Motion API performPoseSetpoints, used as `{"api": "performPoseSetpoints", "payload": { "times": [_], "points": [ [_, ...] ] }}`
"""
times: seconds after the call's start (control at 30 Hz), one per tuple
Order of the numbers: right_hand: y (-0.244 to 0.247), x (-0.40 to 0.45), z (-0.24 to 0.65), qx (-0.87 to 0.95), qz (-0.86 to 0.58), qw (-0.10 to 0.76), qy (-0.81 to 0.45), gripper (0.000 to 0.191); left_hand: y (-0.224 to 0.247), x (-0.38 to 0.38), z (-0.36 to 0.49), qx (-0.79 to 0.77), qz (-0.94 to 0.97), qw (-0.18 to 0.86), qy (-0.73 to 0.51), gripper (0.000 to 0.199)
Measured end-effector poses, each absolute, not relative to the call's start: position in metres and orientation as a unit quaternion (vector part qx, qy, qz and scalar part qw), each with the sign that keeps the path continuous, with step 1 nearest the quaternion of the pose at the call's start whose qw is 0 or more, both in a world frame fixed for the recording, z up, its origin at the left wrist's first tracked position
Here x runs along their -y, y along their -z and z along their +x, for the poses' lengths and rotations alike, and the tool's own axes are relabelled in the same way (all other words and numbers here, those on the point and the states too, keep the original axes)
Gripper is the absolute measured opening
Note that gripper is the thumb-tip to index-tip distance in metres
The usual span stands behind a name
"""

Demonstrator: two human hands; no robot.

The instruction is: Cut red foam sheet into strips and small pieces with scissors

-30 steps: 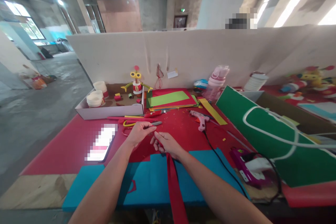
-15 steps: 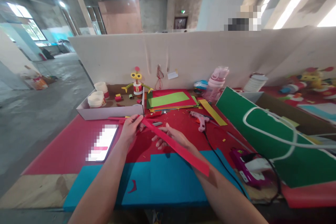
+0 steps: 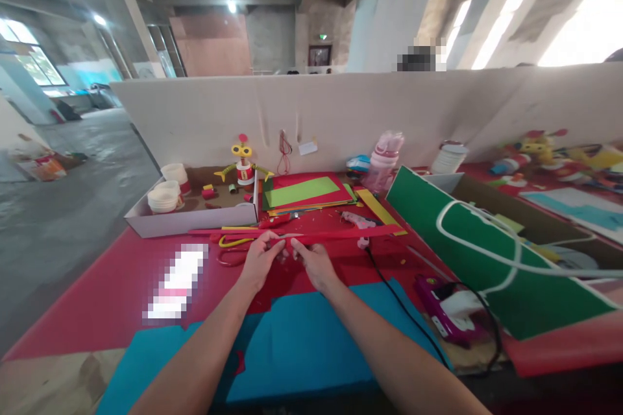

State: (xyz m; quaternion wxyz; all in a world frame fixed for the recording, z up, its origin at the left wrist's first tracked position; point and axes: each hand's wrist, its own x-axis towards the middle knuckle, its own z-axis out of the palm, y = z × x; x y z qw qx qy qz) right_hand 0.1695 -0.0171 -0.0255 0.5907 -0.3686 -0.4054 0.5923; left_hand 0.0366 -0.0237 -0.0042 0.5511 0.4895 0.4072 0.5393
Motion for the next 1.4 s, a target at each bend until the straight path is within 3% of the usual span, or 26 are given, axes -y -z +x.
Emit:
{"api": "performPoseSetpoints", "payload": {
  "times": [0.17, 0.33, 0.63, 0.8, 1.17, 1.4],
  "points": [
    [0.020, 0.011, 0.177, 0.361, -0.349, 0.611, -0.612, 0.037, 0.003, 0.022, 0.028, -0.439, 0.598, 0.489, -0.459, 0.023],
    [0.008, 0.009, 0.189, 0.281, -0.298, 0.662, -0.628, 0.037, 0.005, 0.025, 0.027, -0.483, 0.743, 0.258, -0.386, 0.009],
    [0.006, 0.000, 0.205, 0.187, -0.214, 0.682, -0.674, 0.008, 0.009, 0.034, 0.037, -0.489, 0.843, 0.115, -0.191, 0.007],
    [0.003, -0.008, 0.221, 0.148, -0.235, 0.721, -0.634, 0.016, 0.009, 0.036, 0.041, -0.471, 0.865, 0.094, -0.143, 0.006],
    [-0.002, -0.022, 0.266, 0.168, -0.235, 0.783, -0.551, 0.024, -0.001, 0.033, 0.024, -0.436, 0.870, 0.163, -0.163, 0.007],
    [-0.002, -0.022, 0.277, 0.132, -0.231, 0.808, -0.525, 0.037, 0.002, 0.034, 0.026, -0.419, 0.886, 0.137, -0.143, 0.009]
  ]
}}
